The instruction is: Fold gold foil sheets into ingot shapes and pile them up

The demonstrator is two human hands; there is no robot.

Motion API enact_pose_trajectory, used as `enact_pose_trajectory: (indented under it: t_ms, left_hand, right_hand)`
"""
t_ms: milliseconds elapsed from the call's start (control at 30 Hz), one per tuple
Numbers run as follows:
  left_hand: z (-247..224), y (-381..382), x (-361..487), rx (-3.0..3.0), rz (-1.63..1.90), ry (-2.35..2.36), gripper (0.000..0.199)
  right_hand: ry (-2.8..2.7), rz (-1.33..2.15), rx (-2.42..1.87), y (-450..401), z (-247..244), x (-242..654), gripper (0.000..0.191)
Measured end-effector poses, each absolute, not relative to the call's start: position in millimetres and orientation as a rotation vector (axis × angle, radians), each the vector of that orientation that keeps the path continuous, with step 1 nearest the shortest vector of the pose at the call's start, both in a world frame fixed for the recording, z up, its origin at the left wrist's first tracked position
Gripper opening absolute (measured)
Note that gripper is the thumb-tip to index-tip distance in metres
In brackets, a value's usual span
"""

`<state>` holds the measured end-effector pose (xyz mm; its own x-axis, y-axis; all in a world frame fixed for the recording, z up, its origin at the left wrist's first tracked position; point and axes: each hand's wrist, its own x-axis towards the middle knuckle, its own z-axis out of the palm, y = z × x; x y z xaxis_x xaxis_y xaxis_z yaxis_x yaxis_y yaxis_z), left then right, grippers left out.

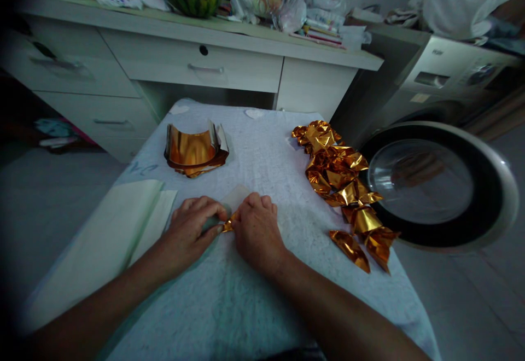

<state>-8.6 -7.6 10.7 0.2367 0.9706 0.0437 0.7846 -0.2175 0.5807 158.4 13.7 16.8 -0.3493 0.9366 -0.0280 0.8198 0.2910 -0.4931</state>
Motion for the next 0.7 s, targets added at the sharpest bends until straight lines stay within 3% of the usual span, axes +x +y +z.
enact_pose_trajectory:
  t_ms: [333, 567, 700]
  left_hand:
    - [11, -7, -9, 2.111, 0.541, 1.616, 0.028]
    - [16, -8, -6, 2.102, 0.548, 1.646, 0.031]
    - [15, -8, -5, 2.101, 0.534, 1.641, 0.024]
  right_hand:
    - [-2.289, 0.669, -1.472, 12, 19, 167, 0.003]
    - [-2.339, 0.663, -1.435, 13, 18, 171, 0.010]
    - [-2.345, 0.669, -1.455, 13, 18, 170, 0.009]
